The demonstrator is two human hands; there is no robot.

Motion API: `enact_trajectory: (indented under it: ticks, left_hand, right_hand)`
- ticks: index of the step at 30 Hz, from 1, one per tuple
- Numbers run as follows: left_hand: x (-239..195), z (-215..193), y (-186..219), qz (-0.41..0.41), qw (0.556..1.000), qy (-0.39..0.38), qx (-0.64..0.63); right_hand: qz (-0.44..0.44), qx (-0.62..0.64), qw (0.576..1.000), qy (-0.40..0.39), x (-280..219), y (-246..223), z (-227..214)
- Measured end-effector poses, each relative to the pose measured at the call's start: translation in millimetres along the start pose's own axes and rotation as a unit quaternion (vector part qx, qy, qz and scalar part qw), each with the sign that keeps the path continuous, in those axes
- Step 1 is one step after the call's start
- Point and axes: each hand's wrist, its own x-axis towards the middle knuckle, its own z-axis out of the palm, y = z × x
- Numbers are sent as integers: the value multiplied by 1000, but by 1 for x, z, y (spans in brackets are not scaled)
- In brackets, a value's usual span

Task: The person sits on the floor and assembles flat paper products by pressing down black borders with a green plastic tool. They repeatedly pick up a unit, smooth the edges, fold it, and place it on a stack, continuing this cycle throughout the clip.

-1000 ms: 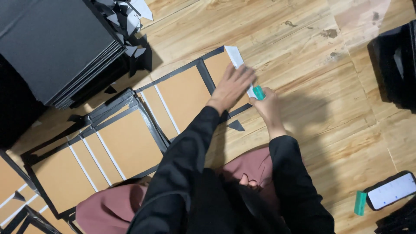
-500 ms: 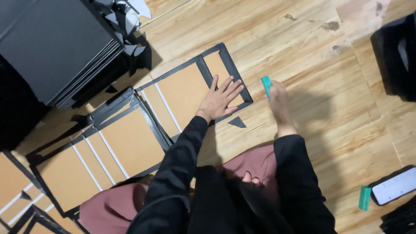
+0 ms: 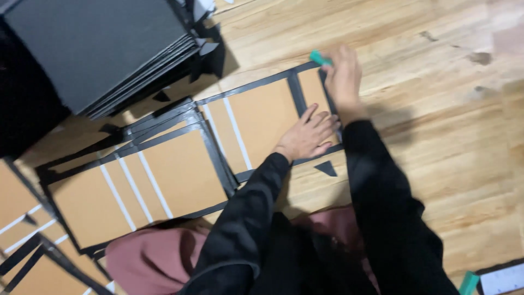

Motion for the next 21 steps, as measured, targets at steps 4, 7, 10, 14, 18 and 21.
enact_trajectory:
  ticks: [4, 7, 10, 14, 18, 21]
  left_hand:
    - [-7, 23, -2, 0, 1000, 1, 5]
    - [-17, 52, 2, -15, 986, 163, -28]
    - [-22, 57, 6, -84, 988, 126, 32]
    - [-35, 10, 11, -179, 980, 63, 67]
    - [-108, -106, 12, -233, 959, 126, -97]
    - [-204, -184, -16, -354, 923, 137, -61]
  right_hand:
    - [-5, 4, 999, -48, -7, 10, -4]
    - [-122, -16, 991, 48, -80, 26, -27]
    - [11, -82, 987, -134, -148, -1, -79]
    - [9, -34, 994, -107, -198, -21, -102]
    - [119, -59, 977, -169, -214, -57, -135]
    - [233, -112, 934, -248, -225, -66, -143]
